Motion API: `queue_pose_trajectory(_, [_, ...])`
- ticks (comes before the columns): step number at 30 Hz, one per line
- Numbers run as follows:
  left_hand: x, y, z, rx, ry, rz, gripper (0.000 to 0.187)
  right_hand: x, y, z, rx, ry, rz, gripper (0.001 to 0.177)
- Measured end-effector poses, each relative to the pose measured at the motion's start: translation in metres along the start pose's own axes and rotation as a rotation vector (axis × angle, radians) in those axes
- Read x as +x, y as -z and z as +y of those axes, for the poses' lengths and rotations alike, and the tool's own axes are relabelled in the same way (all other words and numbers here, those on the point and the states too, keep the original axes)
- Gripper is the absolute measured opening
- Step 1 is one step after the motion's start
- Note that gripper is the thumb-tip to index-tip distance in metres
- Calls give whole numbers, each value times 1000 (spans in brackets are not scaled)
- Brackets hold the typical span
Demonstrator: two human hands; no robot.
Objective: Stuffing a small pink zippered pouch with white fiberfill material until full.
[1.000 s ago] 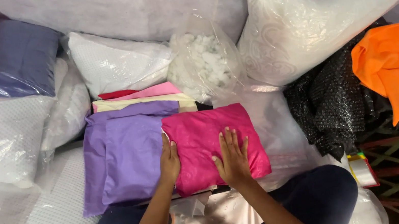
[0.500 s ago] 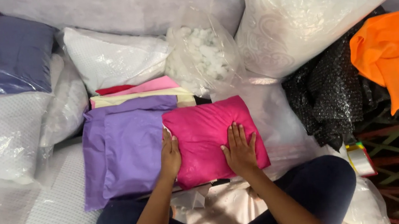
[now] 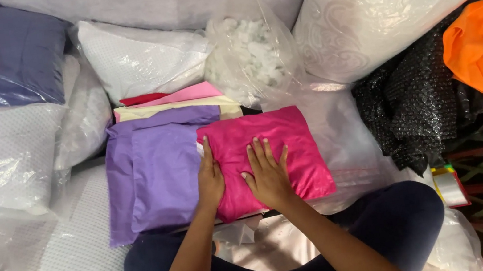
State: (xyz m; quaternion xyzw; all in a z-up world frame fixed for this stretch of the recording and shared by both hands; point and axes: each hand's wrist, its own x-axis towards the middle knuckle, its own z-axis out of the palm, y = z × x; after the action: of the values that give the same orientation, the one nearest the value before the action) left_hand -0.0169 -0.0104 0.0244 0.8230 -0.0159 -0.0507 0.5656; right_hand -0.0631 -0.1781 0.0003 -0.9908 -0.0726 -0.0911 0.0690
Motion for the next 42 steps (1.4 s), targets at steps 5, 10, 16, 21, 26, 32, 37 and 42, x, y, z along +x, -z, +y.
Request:
queue_pose_trajectory(5, [6,5,10,-7,93,-77,73,9,-3,-11,35,86,-68,74])
queue_pose_trajectory(10, [12,4,-4,6,193,-122,79,11,-6,-16,90,57,-236,75])
queue_pose_trajectory(16, [15,0,-10,-37,248,-89,85,0,-25,-5,130,140,-90,70])
queue_pose_trajectory(21, [12,6,0,-240,187,-55,73,1,-1,-9,207,176,140,77])
queue_pose_trajectory(26, [-1,17,20,-487,116,-19,67,-40,11,-43,355,381,289,81])
queue_pose_trajectory(32, [-9,30,20,-679,190,-123,71,-37,-2,-38,421,374,424,17])
queue_pose_trajectory(37, [-1,68,-16,-715,371,77,61,-34,42,-21,773,243,406,20])
queue_pose_trajectory(42, [8,81,-7,-387,11,284,50,-29,120,0,1281,79,367,17])
